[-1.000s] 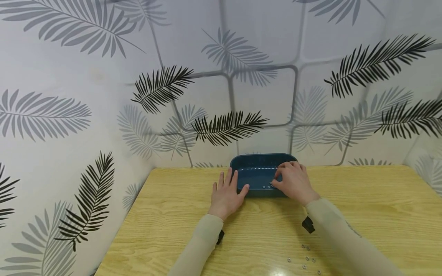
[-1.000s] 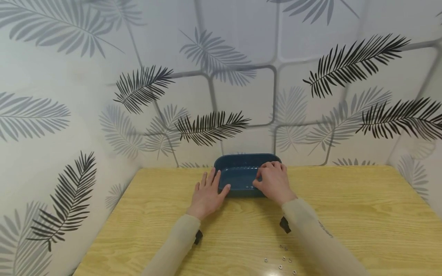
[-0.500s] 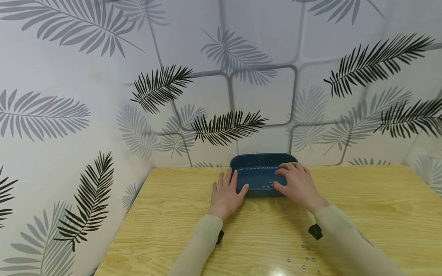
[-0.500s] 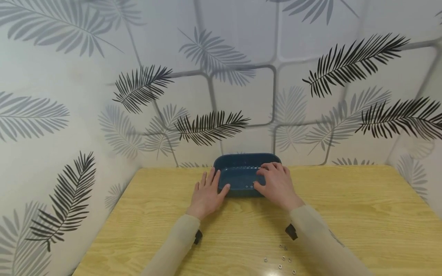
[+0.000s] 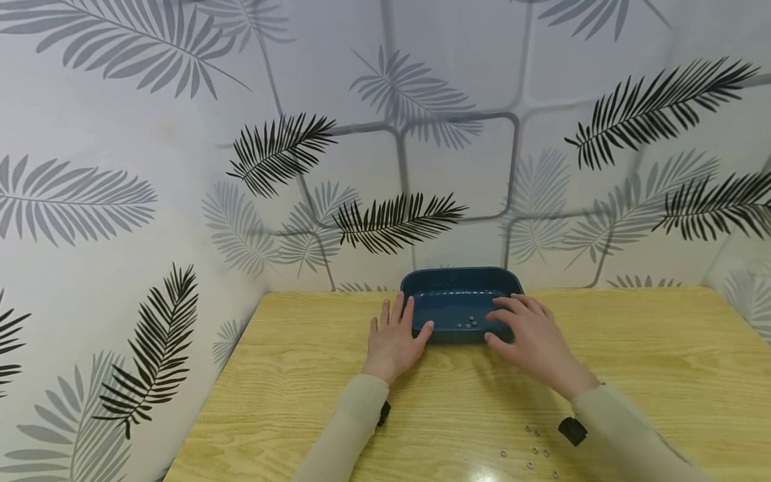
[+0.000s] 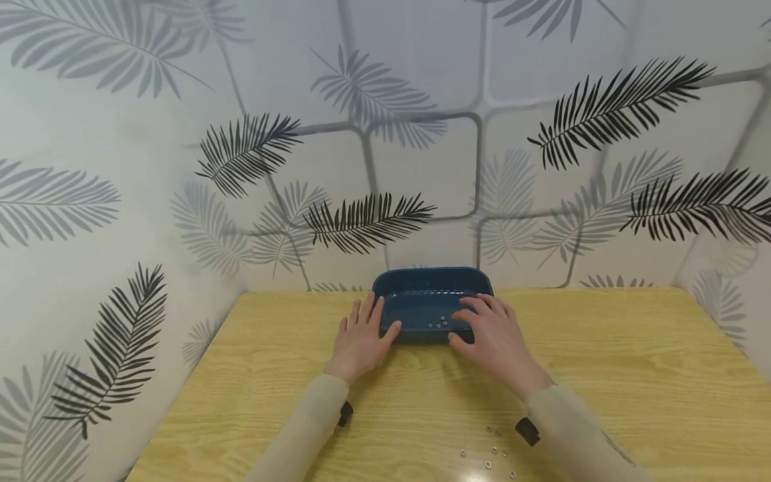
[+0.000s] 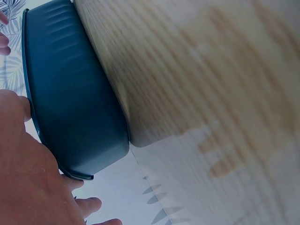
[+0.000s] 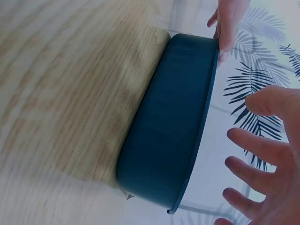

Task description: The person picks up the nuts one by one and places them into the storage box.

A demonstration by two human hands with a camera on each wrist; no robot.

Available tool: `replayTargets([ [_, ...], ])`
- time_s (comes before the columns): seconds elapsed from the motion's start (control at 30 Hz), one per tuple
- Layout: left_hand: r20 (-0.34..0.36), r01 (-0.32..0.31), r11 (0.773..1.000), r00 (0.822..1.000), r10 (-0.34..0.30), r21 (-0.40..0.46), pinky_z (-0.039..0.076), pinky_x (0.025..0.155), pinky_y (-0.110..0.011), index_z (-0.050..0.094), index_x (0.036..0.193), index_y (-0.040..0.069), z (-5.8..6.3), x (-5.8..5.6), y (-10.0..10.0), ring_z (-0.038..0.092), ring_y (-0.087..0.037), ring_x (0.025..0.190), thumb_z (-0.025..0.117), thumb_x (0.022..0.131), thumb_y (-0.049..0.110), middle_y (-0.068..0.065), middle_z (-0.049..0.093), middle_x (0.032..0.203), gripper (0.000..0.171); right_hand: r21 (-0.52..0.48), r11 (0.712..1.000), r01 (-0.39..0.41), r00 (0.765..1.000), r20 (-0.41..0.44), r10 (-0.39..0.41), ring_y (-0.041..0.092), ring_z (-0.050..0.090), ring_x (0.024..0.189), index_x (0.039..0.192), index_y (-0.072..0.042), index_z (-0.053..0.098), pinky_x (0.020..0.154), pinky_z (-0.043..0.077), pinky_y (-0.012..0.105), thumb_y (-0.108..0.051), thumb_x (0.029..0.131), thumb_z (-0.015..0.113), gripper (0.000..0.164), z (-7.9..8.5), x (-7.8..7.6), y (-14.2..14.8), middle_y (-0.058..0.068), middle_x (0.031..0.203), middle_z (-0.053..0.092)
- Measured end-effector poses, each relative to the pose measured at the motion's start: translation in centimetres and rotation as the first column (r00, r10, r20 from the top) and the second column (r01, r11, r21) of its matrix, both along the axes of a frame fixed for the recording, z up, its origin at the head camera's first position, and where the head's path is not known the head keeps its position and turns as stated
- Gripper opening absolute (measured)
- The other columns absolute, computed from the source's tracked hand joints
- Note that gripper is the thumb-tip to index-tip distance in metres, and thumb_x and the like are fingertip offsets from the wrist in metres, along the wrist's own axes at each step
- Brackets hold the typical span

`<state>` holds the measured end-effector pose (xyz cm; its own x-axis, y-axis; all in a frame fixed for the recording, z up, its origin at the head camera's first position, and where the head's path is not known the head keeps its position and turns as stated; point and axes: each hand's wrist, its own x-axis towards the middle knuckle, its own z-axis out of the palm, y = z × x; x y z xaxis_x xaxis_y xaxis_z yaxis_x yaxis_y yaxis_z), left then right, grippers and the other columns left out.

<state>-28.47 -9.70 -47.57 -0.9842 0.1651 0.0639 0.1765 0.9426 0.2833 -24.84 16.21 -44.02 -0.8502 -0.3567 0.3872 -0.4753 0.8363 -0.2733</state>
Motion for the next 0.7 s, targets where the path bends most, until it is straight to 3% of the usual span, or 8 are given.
replayTargets([
  [0.7,-0.002,0.002,1.000,1.000,-0.002,0.006,0.013,0.116,-0.058,0.015,0.160,0.020,0.0,0.0,0.0,0.002,-0.029,0.150,0.028,0.100,0.064,-0.002,0.004,0.165,0.075,-0.061,0.996,-0.068,0.995,-0.081,0.063,0.036,0.045,0.126,0.106,-0.016,0.073,0.099,0.033,0.061,-0.024,0.087,0.072,0.020,0.4,3.8,1.6,0.008,0.129,0.061],
])
